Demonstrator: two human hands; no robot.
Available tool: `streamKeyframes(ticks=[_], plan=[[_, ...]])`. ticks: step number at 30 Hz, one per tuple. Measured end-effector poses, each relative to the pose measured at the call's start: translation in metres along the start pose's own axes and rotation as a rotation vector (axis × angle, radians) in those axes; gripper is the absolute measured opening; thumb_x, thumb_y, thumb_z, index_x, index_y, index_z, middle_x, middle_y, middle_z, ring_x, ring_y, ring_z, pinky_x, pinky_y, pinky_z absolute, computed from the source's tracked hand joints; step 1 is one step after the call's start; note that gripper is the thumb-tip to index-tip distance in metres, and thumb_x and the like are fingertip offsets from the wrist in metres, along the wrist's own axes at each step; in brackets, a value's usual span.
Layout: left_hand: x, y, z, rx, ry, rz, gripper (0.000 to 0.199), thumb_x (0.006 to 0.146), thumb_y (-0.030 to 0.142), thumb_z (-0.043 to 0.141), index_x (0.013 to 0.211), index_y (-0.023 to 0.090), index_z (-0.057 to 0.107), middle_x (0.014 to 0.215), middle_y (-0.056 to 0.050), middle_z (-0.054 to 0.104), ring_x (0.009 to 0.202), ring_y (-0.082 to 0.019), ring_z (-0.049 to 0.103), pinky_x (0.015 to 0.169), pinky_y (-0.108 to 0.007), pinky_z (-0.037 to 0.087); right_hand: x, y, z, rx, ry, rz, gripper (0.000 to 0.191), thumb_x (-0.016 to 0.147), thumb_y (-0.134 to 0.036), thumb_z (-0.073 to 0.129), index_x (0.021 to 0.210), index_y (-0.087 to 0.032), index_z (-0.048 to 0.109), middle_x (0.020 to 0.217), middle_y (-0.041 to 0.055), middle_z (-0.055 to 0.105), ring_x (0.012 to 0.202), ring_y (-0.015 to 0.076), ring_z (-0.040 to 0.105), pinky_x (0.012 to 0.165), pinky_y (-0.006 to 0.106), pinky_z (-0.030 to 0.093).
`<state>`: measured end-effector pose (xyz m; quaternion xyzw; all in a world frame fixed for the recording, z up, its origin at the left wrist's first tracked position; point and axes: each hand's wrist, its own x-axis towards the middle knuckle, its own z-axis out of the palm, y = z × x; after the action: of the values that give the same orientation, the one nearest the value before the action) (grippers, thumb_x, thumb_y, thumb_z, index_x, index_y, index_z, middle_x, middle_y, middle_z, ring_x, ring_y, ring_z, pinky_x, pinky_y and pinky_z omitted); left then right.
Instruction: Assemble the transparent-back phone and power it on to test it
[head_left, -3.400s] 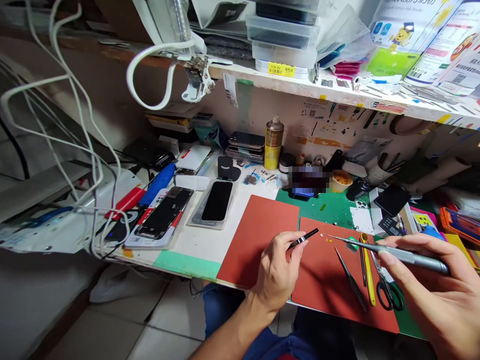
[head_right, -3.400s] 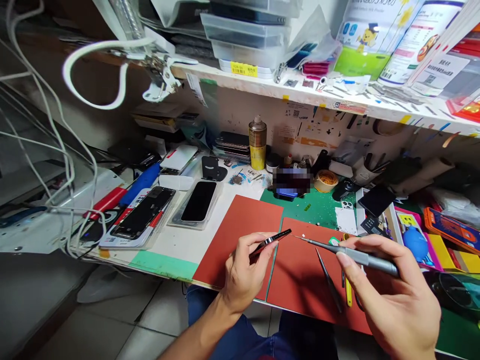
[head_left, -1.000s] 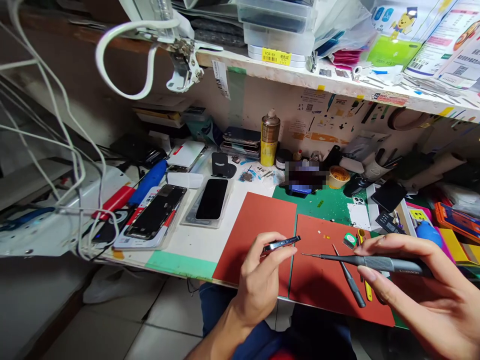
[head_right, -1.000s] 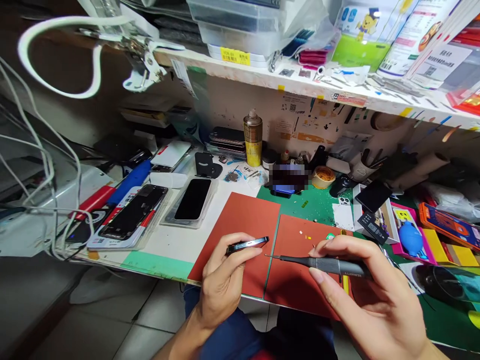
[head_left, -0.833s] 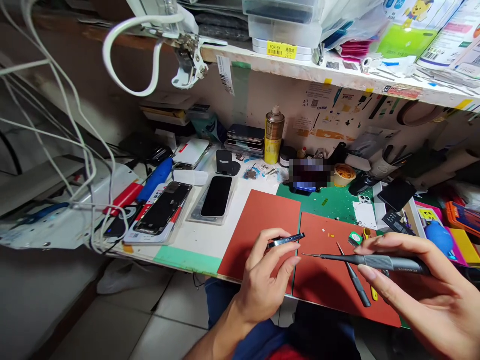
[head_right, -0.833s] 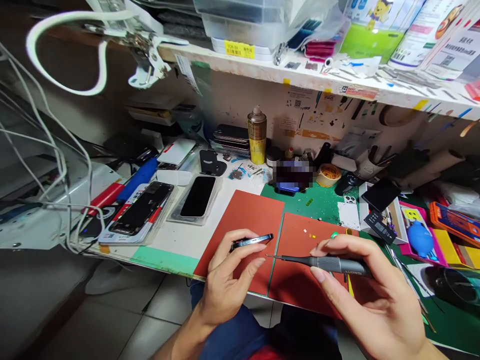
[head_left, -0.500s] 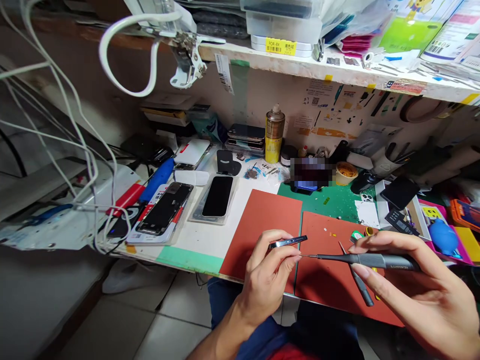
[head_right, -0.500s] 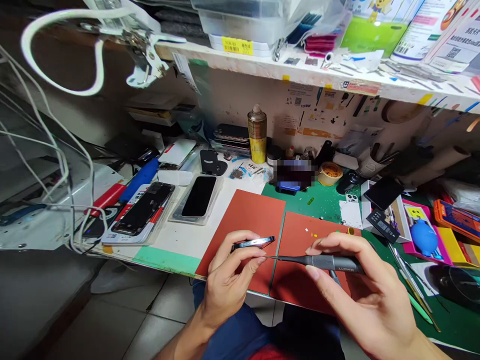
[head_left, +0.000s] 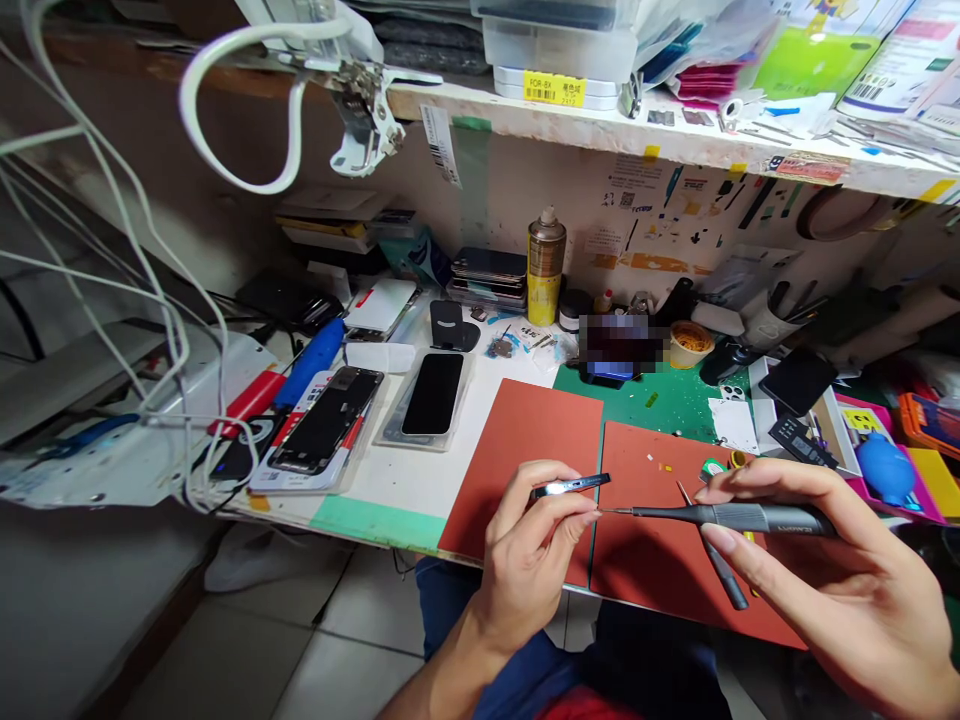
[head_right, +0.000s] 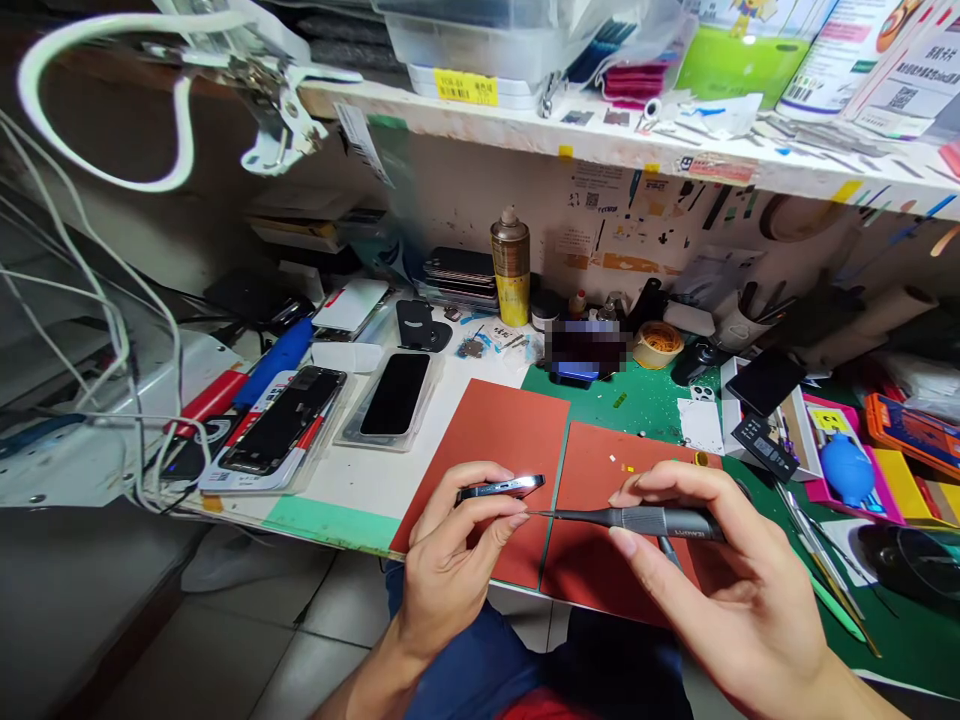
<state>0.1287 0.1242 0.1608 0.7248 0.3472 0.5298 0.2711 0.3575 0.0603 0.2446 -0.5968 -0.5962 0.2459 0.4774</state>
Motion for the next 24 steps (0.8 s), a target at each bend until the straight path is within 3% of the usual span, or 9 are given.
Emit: streamKeyframes(ticks=[13, 24], plan=[[-0.0001, -0.0003, 0.0004, -0.008, -0.003, 0.002, 0.018, 0.094, 0.006, 0.071, 0.101, 0.022, 0.074, 0.113, -0.006, 0.065, 0.103, -0.016, 0.070, 0.086, -0.026, 0.061, -0.0009, 0.0019, 0.0002, -0.001, -0.006, 0.047, 0.032, 0.089, -0.033, 0.082, 0.117, -0.029, 0.066, 0.102, 0.0031, 0.080, 0.088, 0.0231, 0.082, 0.084, 0.029, 0.070], [-0.0002, 0.0023, 0.0003, -0.022, -0.028, 0.035, 0.021, 0.093, 0.001, 0.070, 0.103, 0.020, 0.072, 0.112, -0.005, 0.063, 0.104, -0.015, 0.067, 0.087, -0.025, 0.059, 0.0005, -0.0019, -0.0022, -0.055, -0.038, -0.036, 0.034, 0.090, -0.031, 0.081, 0.120, -0.031, 0.066, 0.108, 0.0015, 0.078, 0.087, 0.0194, 0.082, 0.085, 0.023, 0.068]])
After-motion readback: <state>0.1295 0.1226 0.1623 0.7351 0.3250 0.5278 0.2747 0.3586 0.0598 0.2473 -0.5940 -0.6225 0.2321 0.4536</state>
